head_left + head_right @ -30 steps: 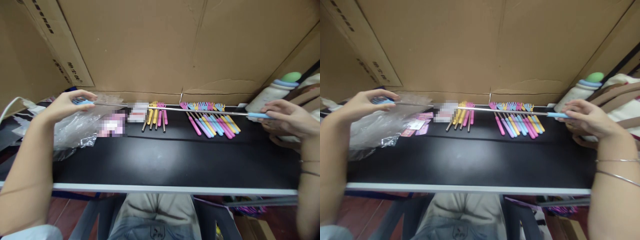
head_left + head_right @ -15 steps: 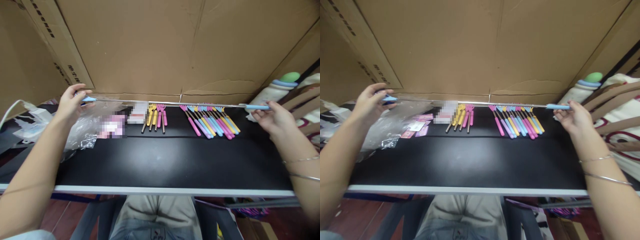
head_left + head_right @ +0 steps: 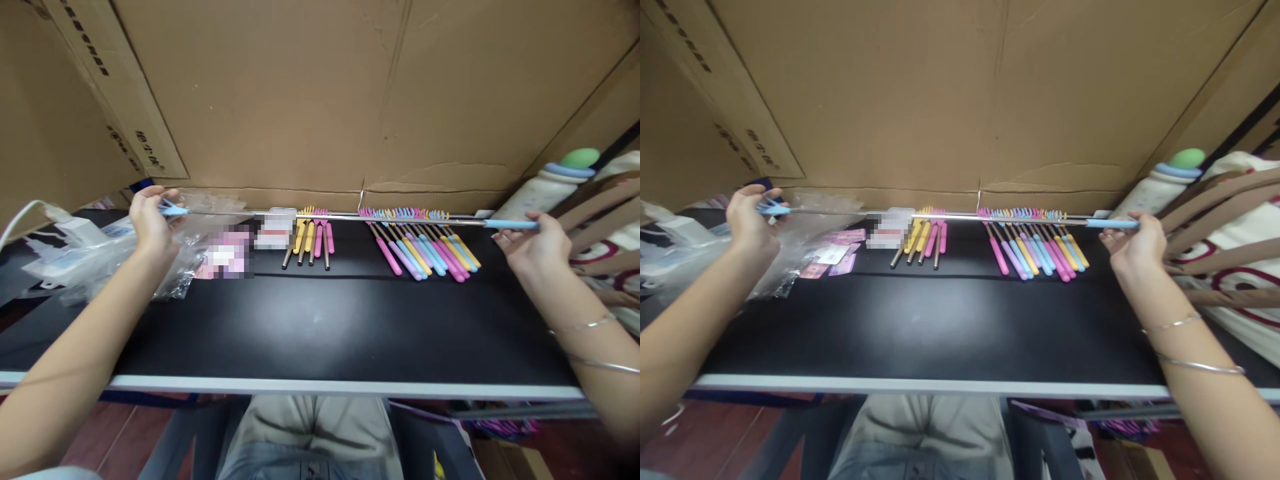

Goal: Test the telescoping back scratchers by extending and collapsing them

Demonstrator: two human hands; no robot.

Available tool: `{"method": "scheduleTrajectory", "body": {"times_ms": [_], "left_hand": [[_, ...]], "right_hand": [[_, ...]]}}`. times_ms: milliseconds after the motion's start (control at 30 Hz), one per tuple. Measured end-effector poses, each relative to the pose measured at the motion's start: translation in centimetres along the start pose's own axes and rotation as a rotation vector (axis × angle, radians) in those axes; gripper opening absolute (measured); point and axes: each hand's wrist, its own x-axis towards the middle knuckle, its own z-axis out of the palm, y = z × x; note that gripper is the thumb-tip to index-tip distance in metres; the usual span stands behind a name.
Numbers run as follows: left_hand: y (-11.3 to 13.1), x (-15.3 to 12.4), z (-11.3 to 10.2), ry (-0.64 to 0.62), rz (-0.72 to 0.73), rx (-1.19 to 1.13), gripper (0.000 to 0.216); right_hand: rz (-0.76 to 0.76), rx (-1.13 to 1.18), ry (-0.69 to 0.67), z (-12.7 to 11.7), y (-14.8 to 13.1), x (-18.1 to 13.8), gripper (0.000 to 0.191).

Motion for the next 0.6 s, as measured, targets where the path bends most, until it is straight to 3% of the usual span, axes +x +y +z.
{"method": "scheduleTrajectory", "body": {"times_ms": [167,233,367,600], "left_hand": [[0.2,-0.4,0.1,0.04,0.03,-0.039,0.034],[0.1,-1.3,0.5,-0.023,0.049,-0.042,0.032],[-0.3,-4.0,1.5,-0.34,0.083,-0.054,0.028],[-1.1,-5.3,2.0,-0.762,0.144,-0.132,0.058]], "right_hand": [[-0.018,0.017,-0.016,0.6,-0.6,-1.5,0.014],[-0.015,0.015,-0.059,1.3,-1.0,-2.7,0.012],[0.037,-0.042,-0.341,2.6,-1.3,-5.3,0.016],[0.034,-0.117,-0.727,2.8,-1.1,-6.9,0.03]]}}
